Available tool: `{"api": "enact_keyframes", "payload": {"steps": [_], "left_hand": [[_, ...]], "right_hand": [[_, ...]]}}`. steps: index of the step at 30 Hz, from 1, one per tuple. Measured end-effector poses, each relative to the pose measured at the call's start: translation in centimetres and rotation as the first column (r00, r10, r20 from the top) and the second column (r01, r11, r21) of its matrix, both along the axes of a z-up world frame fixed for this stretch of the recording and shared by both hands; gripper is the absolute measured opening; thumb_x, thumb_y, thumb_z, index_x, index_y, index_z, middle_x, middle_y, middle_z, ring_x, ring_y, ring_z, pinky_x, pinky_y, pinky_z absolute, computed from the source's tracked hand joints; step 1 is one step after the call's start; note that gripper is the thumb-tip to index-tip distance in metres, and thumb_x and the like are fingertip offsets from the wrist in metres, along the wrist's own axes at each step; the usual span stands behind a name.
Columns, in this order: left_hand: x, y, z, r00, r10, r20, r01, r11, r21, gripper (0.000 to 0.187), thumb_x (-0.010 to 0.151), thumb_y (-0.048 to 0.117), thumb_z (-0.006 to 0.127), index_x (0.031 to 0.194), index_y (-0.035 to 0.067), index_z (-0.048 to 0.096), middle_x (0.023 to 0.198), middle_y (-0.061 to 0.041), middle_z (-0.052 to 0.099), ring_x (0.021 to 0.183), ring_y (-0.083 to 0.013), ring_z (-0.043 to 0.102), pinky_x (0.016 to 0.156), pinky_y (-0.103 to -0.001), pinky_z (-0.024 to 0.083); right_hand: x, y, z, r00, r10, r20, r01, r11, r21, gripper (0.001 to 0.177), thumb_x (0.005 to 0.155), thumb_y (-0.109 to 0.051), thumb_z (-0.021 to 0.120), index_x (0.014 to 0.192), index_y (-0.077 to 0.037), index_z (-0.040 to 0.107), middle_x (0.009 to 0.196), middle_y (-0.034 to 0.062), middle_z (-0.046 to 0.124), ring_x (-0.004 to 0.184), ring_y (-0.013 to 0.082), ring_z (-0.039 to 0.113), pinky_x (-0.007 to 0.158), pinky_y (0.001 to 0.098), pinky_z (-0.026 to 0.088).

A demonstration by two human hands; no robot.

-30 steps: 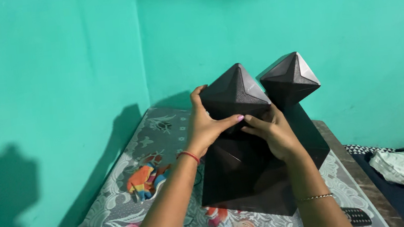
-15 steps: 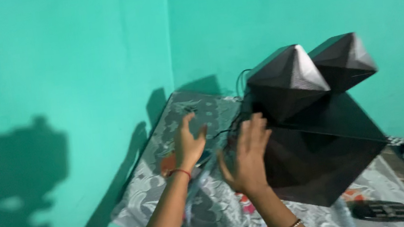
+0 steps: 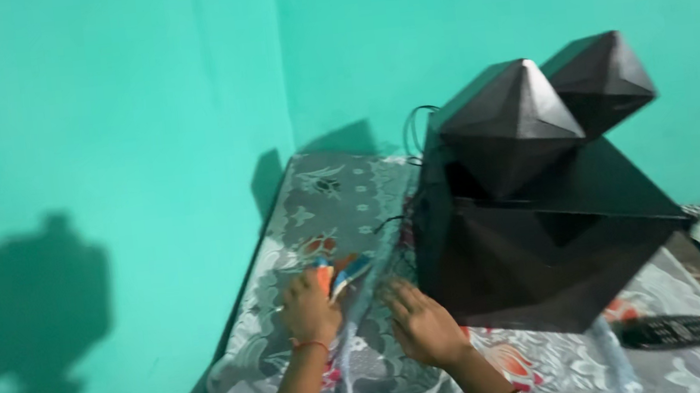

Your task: The person wipes the surfaces of two small black pyramid-shaped speakers and a black remote control using a multicolored cloth. The person places the cleaned speakers on top of a larger black speaker unit and sets the remote control on top of the speakers.

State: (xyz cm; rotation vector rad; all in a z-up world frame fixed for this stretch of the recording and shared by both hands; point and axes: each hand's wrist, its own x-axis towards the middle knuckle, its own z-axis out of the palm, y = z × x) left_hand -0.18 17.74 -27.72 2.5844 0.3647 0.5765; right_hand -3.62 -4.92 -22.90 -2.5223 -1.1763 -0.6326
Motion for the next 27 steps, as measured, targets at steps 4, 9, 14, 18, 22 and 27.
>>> {"api": "enact_keyframes", "payload": {"steps": [4,9,14,18,22,27], "left_hand": [[0.9,-0.4,1.1,0.996,0.087,-0.006,-0.087,0.984,-0.155,0.063,0.073,0.033,0.086,0.123,0.007,0.059,0.117,-0.017,0.064,0.108,-0.0381,0.064,0.094,-0.046,0.053],[-1.0,-6.8,2.6,0.927,0.107,0.358,0.033,0.931,-0.364,0.046,0.078,0.031,0.081,0.118,0.01,0.072,0.106,-0.019,0.067,0.104,-0.0394,0.061,0.088,-0.048,0.05],[-3.1,-14.1,2.9,0.815,0.206,0.541,0.175,0.804,-0.569,0.039,0.09,0.02,0.069,0.124,0.0,0.065,0.114,-0.022,0.065,0.107,-0.0382,0.064,0.093,-0.045,0.05],[-6.3,-20.4,3.2,0.809,0.28,0.516,0.2,0.695,-0.691,0.041,0.092,0.017,0.063,0.128,-0.001,0.062,0.121,-0.02,0.07,0.109,-0.0353,0.068,0.095,-0.043,0.05],[-9.4,-25.7,3.0,0.807,0.37,0.461,0.141,0.637,-0.758,0.039,0.093,0.018,0.063,0.127,-0.003,0.062,0.119,-0.02,0.072,0.106,-0.0316,0.072,0.092,-0.04,0.054],[-12.7,-31.1,2.9,0.832,0.328,0.447,0.202,0.572,-0.795,0.049,0.09,0.015,0.067,0.135,-0.001,0.055,0.12,-0.019,0.071,0.103,-0.0267,0.072,0.088,-0.035,0.055]], "right_hand": [[-2.2,-4.5,0.3,0.999,0.034,0.002,-0.034,0.994,0.102,0.024,0.085,-0.01,0.069,0.108,-0.002,0.071,0.101,0.0107,0.067,0.088,0.0272,0.068,0.075,0.0377,0.057],[-3.7,-12.9,-0.4,0.996,-0.083,-0.03,0.086,0.992,0.094,0.025,0.077,-0.013,0.072,0.101,-0.005,0.072,0.089,0.0107,0.067,0.08,0.031,0.068,0.066,0.0419,0.056],[-3.2,-25.4,-2.5,0.974,-0.195,-0.12,0.204,0.976,0.076,0.021,0.072,-0.011,0.069,0.092,-0.011,0.073,0.1,0.0086,0.071,0.093,0.03,0.07,0.079,0.0423,0.057],[-3.2,-34.8,-3.5,0.861,-0.497,-0.112,0.48,0.865,-0.146,0.039,0.076,-0.01,0.068,0.115,-0.015,0.068,0.127,0.0057,0.064,0.127,0.0281,0.056,0.105,0.0431,0.045],[-3.4,-40.2,-3.6,0.694,-0.7,-0.169,0.592,0.688,-0.419,0.095,0.073,-0.026,0.083,0.154,-0.016,0.033,0.159,0.0062,0.036,0.147,0.0389,0.031,0.116,0.0514,0.028],[-3.8,-41.8,-2.8,0.641,-0.732,-0.23,0.537,0.642,-0.547,0.106,0.078,-0.041,0.087,0.159,-0.018,0.022,0.152,0.0128,0.035,0.143,0.037,0.036,0.116,0.0586,0.028]]}}
